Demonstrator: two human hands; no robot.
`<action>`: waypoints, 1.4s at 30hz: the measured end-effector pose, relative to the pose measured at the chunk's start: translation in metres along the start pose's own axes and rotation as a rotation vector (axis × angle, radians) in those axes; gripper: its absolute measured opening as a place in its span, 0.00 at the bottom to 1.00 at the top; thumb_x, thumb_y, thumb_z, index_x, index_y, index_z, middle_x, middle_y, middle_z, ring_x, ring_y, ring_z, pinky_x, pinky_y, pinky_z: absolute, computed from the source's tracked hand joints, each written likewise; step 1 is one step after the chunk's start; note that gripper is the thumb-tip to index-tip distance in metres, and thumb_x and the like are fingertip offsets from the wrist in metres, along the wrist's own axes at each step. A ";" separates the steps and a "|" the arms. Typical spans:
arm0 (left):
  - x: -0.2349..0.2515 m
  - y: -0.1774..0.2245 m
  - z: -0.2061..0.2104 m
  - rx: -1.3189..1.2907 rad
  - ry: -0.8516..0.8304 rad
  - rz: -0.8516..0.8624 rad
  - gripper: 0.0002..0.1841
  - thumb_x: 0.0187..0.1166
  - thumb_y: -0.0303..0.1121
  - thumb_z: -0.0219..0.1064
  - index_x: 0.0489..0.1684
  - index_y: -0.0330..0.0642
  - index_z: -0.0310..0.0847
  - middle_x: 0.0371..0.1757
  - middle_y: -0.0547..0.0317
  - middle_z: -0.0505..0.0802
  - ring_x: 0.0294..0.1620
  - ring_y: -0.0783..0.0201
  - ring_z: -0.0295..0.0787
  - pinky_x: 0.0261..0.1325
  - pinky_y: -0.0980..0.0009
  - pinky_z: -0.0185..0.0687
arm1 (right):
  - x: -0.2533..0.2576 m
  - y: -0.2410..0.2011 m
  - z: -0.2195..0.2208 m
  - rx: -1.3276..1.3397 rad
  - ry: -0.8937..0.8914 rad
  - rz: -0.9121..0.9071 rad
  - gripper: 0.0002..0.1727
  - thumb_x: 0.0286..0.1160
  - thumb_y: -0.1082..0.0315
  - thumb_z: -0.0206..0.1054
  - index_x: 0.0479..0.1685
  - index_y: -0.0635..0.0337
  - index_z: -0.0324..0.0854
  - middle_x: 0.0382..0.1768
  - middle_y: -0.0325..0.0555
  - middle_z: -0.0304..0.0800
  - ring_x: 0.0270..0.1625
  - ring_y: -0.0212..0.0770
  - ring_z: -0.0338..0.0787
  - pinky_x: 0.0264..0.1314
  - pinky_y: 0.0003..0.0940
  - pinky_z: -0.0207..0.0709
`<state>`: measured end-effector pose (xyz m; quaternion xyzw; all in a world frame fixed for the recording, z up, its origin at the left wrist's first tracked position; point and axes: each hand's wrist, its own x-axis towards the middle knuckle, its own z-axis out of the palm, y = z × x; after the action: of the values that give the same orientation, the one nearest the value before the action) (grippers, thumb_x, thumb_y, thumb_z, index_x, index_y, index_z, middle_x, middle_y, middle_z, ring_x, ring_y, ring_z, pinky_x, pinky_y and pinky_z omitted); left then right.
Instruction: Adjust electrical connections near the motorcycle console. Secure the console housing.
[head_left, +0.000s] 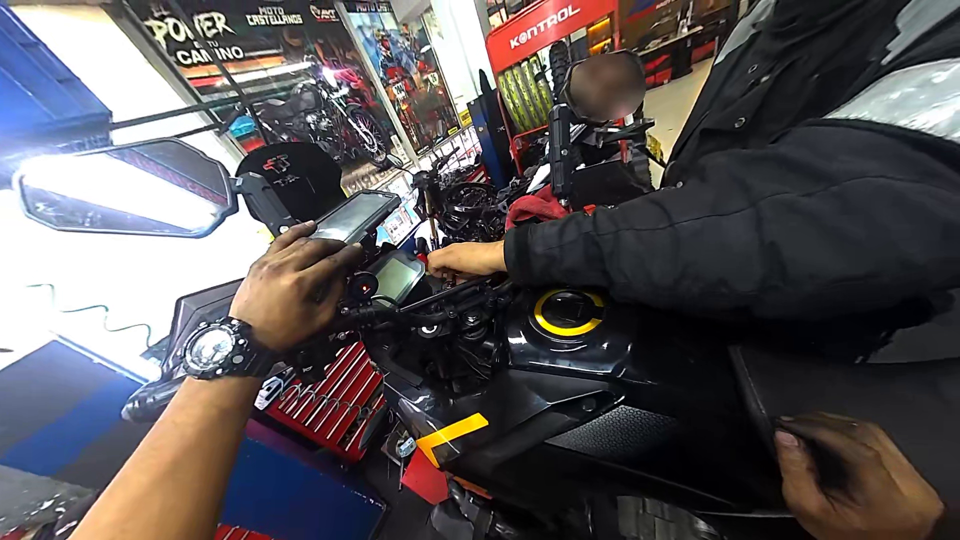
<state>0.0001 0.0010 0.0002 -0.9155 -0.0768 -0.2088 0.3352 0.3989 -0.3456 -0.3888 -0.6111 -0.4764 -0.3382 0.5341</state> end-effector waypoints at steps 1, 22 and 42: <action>0.000 0.000 0.000 0.002 0.003 -0.002 0.21 0.81 0.34 0.57 0.66 0.38 0.88 0.58 0.43 0.94 0.64 0.46 0.91 0.87 0.43 0.64 | 0.000 0.000 0.000 -0.001 -0.001 -0.002 0.14 0.84 0.58 0.59 0.45 0.60 0.82 0.40 0.53 0.89 0.51 0.45 0.89 0.58 0.36 0.81; 0.013 0.009 -0.009 0.113 -0.177 -0.035 0.25 0.78 0.44 0.59 0.68 0.39 0.87 0.60 0.45 0.93 0.67 0.45 0.89 0.85 0.45 0.67 | -0.015 0.000 0.000 -0.077 -0.014 0.019 0.16 0.83 0.55 0.58 0.46 0.54 0.88 0.47 0.49 0.92 0.60 0.47 0.89 0.67 0.40 0.80; 0.017 0.012 -0.003 0.208 -0.241 -0.135 0.31 0.66 0.51 0.61 0.64 0.42 0.90 0.59 0.44 0.93 0.64 0.42 0.89 0.84 0.42 0.64 | 0.021 -0.087 0.003 0.189 0.049 0.022 0.14 0.85 0.57 0.58 0.54 0.50 0.87 0.50 0.41 0.93 0.58 0.37 0.91 0.64 0.36 0.85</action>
<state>0.0177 -0.0096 0.0027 -0.8871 -0.1989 -0.1107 0.4016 0.3237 -0.3400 -0.3410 -0.5547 -0.4864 -0.3005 0.6044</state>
